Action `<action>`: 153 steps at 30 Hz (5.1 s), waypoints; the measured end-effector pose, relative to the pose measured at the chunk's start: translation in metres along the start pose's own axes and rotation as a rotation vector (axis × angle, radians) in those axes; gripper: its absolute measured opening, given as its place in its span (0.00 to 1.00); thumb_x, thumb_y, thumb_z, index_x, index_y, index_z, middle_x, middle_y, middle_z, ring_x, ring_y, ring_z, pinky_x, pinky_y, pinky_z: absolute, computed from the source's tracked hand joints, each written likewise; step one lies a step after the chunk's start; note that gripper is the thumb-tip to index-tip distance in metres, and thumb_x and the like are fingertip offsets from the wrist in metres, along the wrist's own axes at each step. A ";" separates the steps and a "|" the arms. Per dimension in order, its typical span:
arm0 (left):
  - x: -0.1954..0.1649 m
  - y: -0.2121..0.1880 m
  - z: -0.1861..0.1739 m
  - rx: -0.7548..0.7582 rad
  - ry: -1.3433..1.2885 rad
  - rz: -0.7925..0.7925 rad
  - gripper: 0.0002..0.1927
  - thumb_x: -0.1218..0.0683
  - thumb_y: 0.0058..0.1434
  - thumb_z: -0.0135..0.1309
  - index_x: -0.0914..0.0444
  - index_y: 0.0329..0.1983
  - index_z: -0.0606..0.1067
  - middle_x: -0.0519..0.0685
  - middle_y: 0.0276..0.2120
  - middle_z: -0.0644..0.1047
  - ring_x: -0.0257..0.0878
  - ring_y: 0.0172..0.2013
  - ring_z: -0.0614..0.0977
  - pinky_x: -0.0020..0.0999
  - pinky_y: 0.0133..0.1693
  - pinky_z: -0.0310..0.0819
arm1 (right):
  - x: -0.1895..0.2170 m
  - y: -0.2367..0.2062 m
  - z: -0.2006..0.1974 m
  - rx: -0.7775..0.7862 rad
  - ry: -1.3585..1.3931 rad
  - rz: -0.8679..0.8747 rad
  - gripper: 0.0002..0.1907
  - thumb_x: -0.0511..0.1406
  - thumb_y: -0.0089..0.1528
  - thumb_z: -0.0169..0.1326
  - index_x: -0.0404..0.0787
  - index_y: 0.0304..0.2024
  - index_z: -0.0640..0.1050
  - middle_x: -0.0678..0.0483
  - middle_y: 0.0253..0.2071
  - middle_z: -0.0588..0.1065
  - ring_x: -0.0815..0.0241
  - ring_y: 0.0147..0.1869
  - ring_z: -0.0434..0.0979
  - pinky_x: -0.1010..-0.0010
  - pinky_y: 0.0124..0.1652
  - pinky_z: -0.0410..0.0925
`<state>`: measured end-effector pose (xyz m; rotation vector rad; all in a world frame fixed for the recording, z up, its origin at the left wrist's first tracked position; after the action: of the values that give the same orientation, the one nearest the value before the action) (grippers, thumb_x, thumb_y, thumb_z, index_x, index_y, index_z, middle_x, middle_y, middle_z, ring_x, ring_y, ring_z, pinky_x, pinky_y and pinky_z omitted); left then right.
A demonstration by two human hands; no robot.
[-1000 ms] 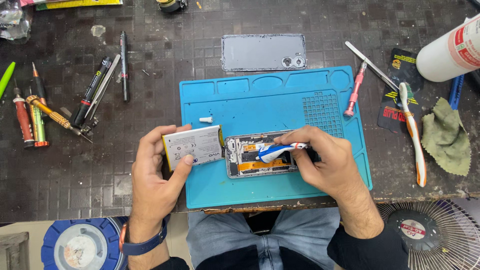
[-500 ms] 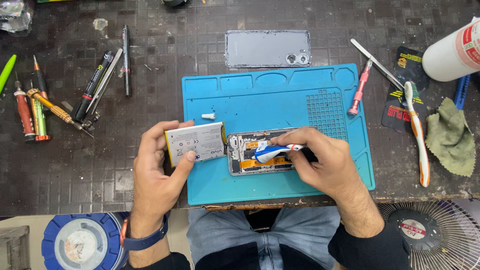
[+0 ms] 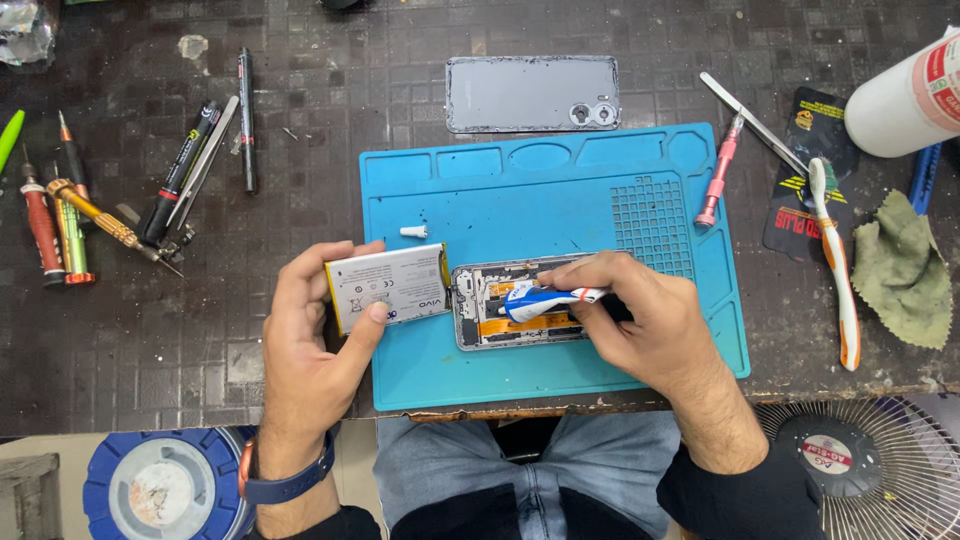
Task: The person applies adhesive to the interior frame of a disassembled smartphone, places a new battery inside, and then fits the back cover onto the device. The person also uses a metal tool to spread adhesive along the edges of the back cover.
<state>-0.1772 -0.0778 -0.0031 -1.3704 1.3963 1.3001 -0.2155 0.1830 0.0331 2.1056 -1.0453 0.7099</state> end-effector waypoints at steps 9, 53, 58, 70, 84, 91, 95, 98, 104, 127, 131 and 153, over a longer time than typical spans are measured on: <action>0.000 0.000 -0.001 -0.007 0.019 -0.004 0.25 0.63 0.66 0.56 0.67 0.65 0.63 0.59 0.60 0.78 0.40 0.59 0.80 0.36 0.61 0.74 | -0.001 0.002 0.004 0.026 -0.016 -0.011 0.12 0.22 0.59 0.57 0.37 0.43 0.75 0.52 0.45 0.82 0.58 0.51 0.86 0.72 0.45 0.76; 0.003 0.004 0.000 0.007 -0.002 -0.012 0.25 0.62 0.66 0.55 0.67 0.65 0.63 0.59 0.60 0.78 0.40 0.57 0.80 0.36 0.60 0.75 | -0.021 -0.016 -0.034 -0.303 0.379 0.134 0.12 0.23 0.64 0.51 0.31 0.50 0.72 0.47 0.42 0.79 0.61 0.49 0.83 0.71 0.50 0.78; 0.004 0.003 0.000 0.002 0.008 -0.020 0.25 0.63 0.66 0.55 0.67 0.64 0.63 0.58 0.60 0.78 0.40 0.57 0.80 0.35 0.59 0.76 | -0.020 -0.015 -0.043 -0.268 0.186 0.114 0.15 0.24 0.57 0.57 0.30 0.48 0.80 0.49 0.36 0.79 0.68 0.34 0.76 0.80 0.32 0.66; 0.001 0.003 -0.003 -0.018 0.053 -0.017 0.23 0.63 0.67 0.54 0.67 0.63 0.64 0.58 0.58 0.79 0.40 0.56 0.81 0.35 0.57 0.76 | -0.003 -0.007 -0.042 -0.274 0.068 0.061 0.16 0.25 0.58 0.56 0.32 0.49 0.81 0.50 0.36 0.79 0.69 0.34 0.76 0.80 0.35 0.67; 0.016 -0.002 -0.015 -0.158 -0.374 -0.086 0.21 0.65 0.67 0.54 0.70 0.62 0.64 0.65 0.55 0.79 0.44 0.54 0.82 0.37 0.56 0.80 | -0.040 -0.044 -0.077 -0.680 0.267 0.141 0.15 0.30 0.67 0.51 0.29 0.55 0.74 0.55 0.47 0.74 0.71 0.48 0.72 0.81 0.51 0.66; 0.018 -0.014 0.001 -0.167 -0.449 -0.121 0.19 0.66 0.67 0.54 0.71 0.59 0.67 0.65 0.52 0.80 0.43 0.51 0.83 0.36 0.54 0.79 | -0.054 -0.044 -0.086 -0.679 0.272 0.228 0.16 0.26 0.63 0.47 0.29 0.54 0.75 0.54 0.46 0.75 0.71 0.45 0.72 0.81 0.47 0.66; 0.015 -0.014 0.020 -0.128 -0.456 -0.103 0.18 0.66 0.67 0.53 0.71 0.59 0.66 0.65 0.51 0.80 0.43 0.50 0.84 0.36 0.52 0.81 | -0.075 -0.037 -0.093 -0.512 0.255 0.461 0.16 0.27 0.61 0.46 0.32 0.50 0.80 0.54 0.37 0.78 0.71 0.33 0.71 0.78 0.33 0.63; 0.013 -0.010 0.023 -0.094 -0.448 -0.101 0.19 0.66 0.67 0.52 0.71 0.60 0.65 0.65 0.52 0.80 0.44 0.51 0.84 0.36 0.52 0.81 | -0.075 -0.026 -0.100 -0.306 -0.028 0.541 0.16 0.28 0.61 0.47 0.37 0.48 0.82 0.52 0.32 0.79 0.69 0.32 0.73 0.74 0.32 0.65; 0.007 -0.012 0.024 -0.099 -0.433 -0.114 0.21 0.67 0.65 0.53 0.71 0.60 0.65 0.66 0.53 0.79 0.44 0.51 0.83 0.37 0.51 0.81 | -0.010 0.004 -0.102 -0.252 -0.540 0.135 0.13 0.29 0.58 0.58 0.42 0.46 0.83 0.46 0.45 0.71 0.49 0.53 0.66 0.60 0.53 0.64; 0.010 -0.006 0.028 -0.049 -0.396 -0.150 0.21 0.68 0.64 0.52 0.70 0.60 0.64 0.67 0.51 0.80 0.45 0.50 0.85 0.38 0.49 0.84 | 0.003 0.027 -0.030 0.156 -0.319 -0.060 0.08 0.32 0.53 0.58 0.43 0.35 0.83 0.54 0.41 0.74 0.55 0.47 0.69 0.63 0.47 0.66; 0.010 -0.005 0.028 -0.050 -0.402 -0.138 0.21 0.68 0.65 0.52 0.70 0.60 0.64 0.66 0.52 0.80 0.45 0.50 0.84 0.37 0.50 0.84 | 0.002 0.029 -0.029 0.182 -0.285 -0.048 0.08 0.33 0.52 0.59 0.42 0.35 0.82 0.55 0.40 0.74 0.55 0.46 0.69 0.64 0.47 0.66; -0.011 -0.009 0.062 -0.037 -0.324 -0.237 0.23 0.67 0.63 0.55 0.72 0.60 0.64 0.64 0.49 0.82 0.42 0.47 0.86 0.32 0.45 0.84 | -0.010 0.022 -0.029 0.322 -0.290 -0.128 0.09 0.34 0.54 0.60 0.47 0.38 0.79 0.57 0.44 0.73 0.53 0.49 0.69 0.61 0.47 0.62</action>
<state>-0.1748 -0.0145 -0.0047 -1.2412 0.9658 1.3239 -0.2438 0.1997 0.0516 2.5884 -0.9848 0.5497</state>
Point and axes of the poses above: each hand's wrist, its own y-axis towards the middle knuckle, its own z-axis out of the palm, x = y × z, the point moved 9 cm from there along y, towards the middle knuckle
